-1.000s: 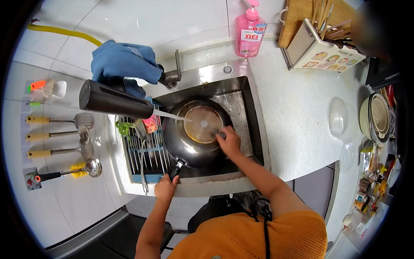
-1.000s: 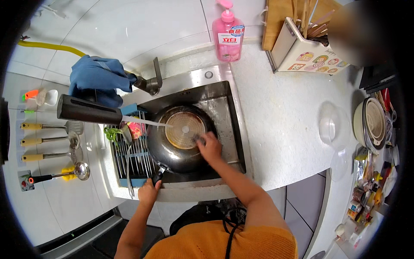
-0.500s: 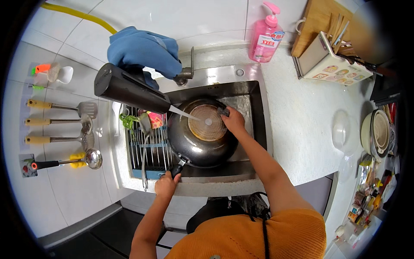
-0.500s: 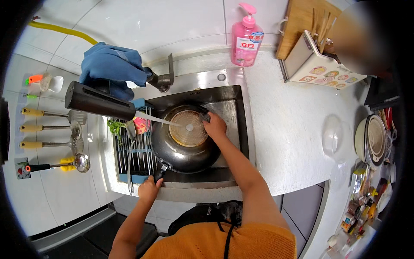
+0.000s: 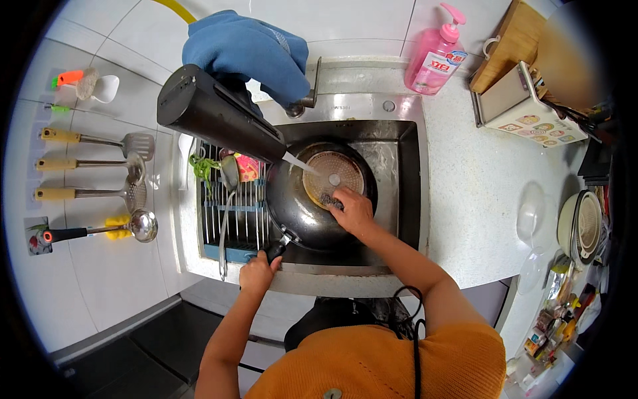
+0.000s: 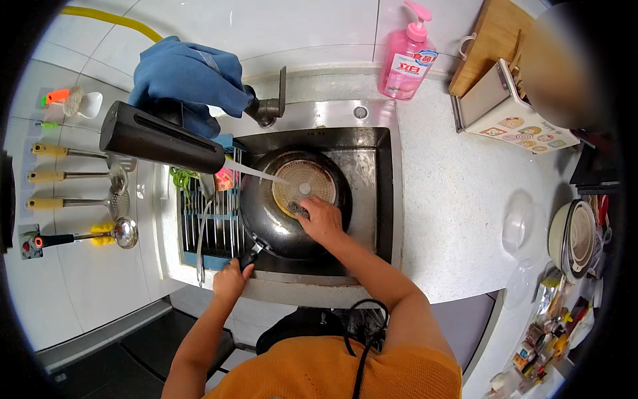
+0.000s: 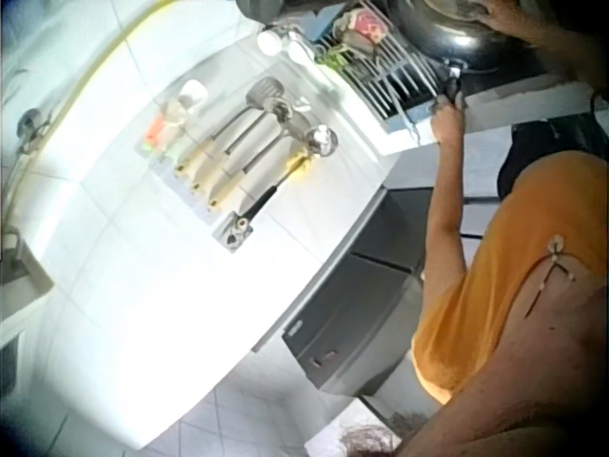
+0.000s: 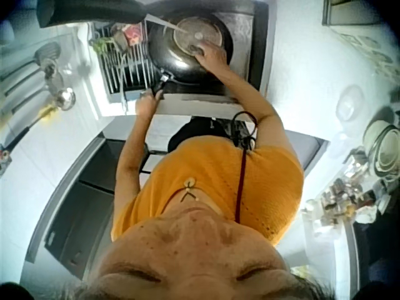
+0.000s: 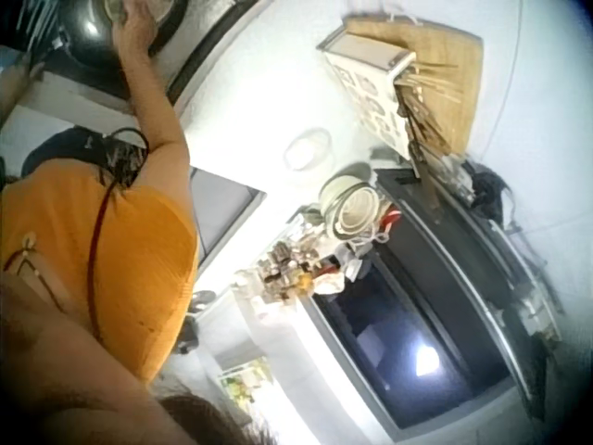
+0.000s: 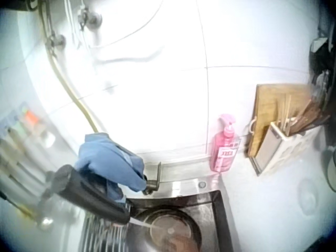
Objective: The person rinses a pan under running water, then turns it over and scrubs the bottom with a scouring pad before rinsing it again.
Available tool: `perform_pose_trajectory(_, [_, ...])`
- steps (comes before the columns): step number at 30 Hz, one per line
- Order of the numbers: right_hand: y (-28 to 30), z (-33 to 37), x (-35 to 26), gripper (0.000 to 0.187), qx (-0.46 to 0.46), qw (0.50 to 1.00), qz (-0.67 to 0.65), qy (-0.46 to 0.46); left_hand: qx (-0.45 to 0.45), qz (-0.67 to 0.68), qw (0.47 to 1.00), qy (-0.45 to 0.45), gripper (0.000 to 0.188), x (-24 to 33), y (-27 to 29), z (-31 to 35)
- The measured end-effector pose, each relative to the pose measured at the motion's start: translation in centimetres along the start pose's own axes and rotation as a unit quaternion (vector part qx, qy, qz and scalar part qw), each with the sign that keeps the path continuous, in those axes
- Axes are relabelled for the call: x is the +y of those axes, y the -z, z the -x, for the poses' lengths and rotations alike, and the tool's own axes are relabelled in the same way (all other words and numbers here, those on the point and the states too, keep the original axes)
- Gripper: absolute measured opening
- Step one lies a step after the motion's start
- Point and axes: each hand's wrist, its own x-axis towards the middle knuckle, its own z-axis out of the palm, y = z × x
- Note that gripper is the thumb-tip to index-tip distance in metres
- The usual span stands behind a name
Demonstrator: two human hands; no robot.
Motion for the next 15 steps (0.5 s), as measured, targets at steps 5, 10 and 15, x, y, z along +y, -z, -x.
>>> perform_pose_trajectory(5, [0.9,-1.3,3.3,0.027,0.075,0.988,0.000,-0.132,-0.005,-0.007,1.000,0.010,0.051,0.1,0.2,0.0])
perform_pose_trajectory(10, [0.6,2.0,-1.3,0.026,0.005,0.998,-0.038,-0.040,-0.007,-0.007,1.000,0.013,0.052,-0.1,0.0,-0.1])
perform_pose_trajectory(15, [1.7,0.3,3.7,0.026,0.074,0.987,-0.004,-0.139,-0.010,-0.003,1.000,0.014,0.052,0.2,0.2,-0.2])
